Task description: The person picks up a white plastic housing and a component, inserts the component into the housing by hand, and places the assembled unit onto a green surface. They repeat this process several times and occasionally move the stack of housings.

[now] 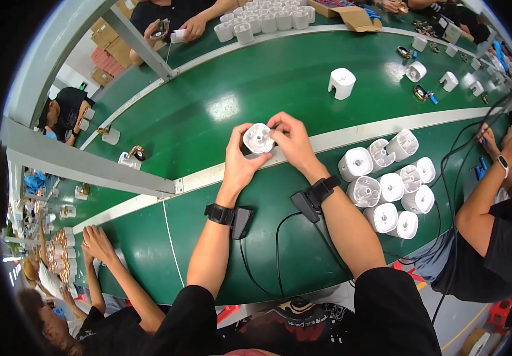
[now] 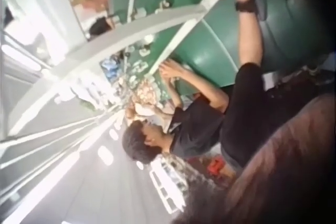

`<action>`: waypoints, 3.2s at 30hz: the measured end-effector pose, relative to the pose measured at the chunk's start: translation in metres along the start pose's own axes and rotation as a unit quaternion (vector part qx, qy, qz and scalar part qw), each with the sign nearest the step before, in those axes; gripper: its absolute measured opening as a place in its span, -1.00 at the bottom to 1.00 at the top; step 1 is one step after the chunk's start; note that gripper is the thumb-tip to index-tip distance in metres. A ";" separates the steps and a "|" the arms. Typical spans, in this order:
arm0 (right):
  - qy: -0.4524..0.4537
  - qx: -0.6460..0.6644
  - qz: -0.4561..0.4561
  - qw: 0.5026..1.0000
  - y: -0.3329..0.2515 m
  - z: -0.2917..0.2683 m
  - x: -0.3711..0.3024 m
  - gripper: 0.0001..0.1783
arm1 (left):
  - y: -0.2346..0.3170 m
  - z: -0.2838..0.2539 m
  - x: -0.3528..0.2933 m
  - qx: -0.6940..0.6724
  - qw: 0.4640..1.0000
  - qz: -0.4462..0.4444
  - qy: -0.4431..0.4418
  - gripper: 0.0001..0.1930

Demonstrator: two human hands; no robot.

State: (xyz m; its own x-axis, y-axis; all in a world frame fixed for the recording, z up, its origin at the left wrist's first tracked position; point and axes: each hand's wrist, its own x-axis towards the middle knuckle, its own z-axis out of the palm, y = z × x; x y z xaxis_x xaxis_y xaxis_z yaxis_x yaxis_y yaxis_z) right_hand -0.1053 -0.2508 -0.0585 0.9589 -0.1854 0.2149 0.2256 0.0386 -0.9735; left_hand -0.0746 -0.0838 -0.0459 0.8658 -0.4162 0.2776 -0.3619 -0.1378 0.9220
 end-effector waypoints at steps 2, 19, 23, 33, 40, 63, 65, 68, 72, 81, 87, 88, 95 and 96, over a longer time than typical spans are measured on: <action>0.011 0.006 -0.001 1.000 -0.007 -0.003 0.001 -0.83 | 0.001 0.001 0.003 0.028 0.999 0.045 -0.004 -0.30; -0.009 -0.058 0.039 0.998 -0.013 0.010 0.001 -0.69 | 0.005 -0.004 0.000 -0.114 0.993 -0.001 0.021 -0.29; -0.011 -0.047 0.043 0.998 -0.013 0.010 0.000 -0.69 | 0.009 -0.002 0.000 -0.073 0.997 0.031 0.009 -0.36; 0.004 -0.039 0.041 0.998 -0.012 0.010 0.001 -0.73 | 0.002 -0.005 0.000 -0.075 0.997 0.013 -0.007 -0.52; 0.005 -0.051 0.044 0.998 -0.010 0.010 0.002 -0.73 | -0.001 -0.005 0.002 -0.077 0.996 0.039 -0.009 -0.50; 0.267 -0.322 -0.009 0.908 -0.012 0.001 0.023 -0.46 | 0.005 -0.003 0.000 0.040 0.997 0.015 0.063 -0.62; 0.257 -0.329 -0.029 0.908 -0.017 0.000 0.020 -0.52 | 0.004 -0.003 0.000 0.034 0.997 0.015 0.065 -0.62; 0.241 -0.283 0.011 0.928 -0.021 -0.004 0.020 -0.58 | 0.001 0.000 0.000 0.018 0.998 0.013 0.064 -0.61; 0.261 -0.071 0.089 0.958 -0.023 -0.002 0.021 -0.69 | -0.005 0.000 0.002 -0.044 0.996 -0.010 0.081 -0.60; 0.328 0.415 0.036 0.848 -0.013 -0.003 0.014 -0.81 | -0.005 0.001 0.005 -0.037 0.996 -0.037 0.076 -0.61; 0.381 0.311 0.009 0.870 -0.007 0.007 0.005 -0.83 | -0.008 -0.001 0.006 0.006 0.997 -0.014 0.080 -0.64; 0.412 0.250 -0.002 0.877 -0.007 0.009 0.003 -0.84 | -0.008 -0.001 0.005 0.006 0.997 -0.013 0.076 -0.64; 0.464 -0.210 -0.018 0.861 -0.040 0.012 -0.006 -0.81 | -0.003 0.003 0.009 0.002 0.997 0.014 0.075 -0.68; 0.440 -0.288 -0.058 0.849 -0.050 0.013 -0.007 -0.80 | -0.003 0.001 0.009 0.000 0.997 0.016 0.073 -0.68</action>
State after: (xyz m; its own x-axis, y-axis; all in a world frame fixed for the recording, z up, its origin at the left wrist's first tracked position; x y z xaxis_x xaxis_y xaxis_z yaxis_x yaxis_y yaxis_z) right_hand -0.1204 -0.2383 -0.0105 0.3795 -0.8265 0.4158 -0.0556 -0.4689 -0.8815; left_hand -0.0667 -0.0883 -0.0465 0.8950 -0.2852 0.3431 -0.3901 -0.1267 0.9120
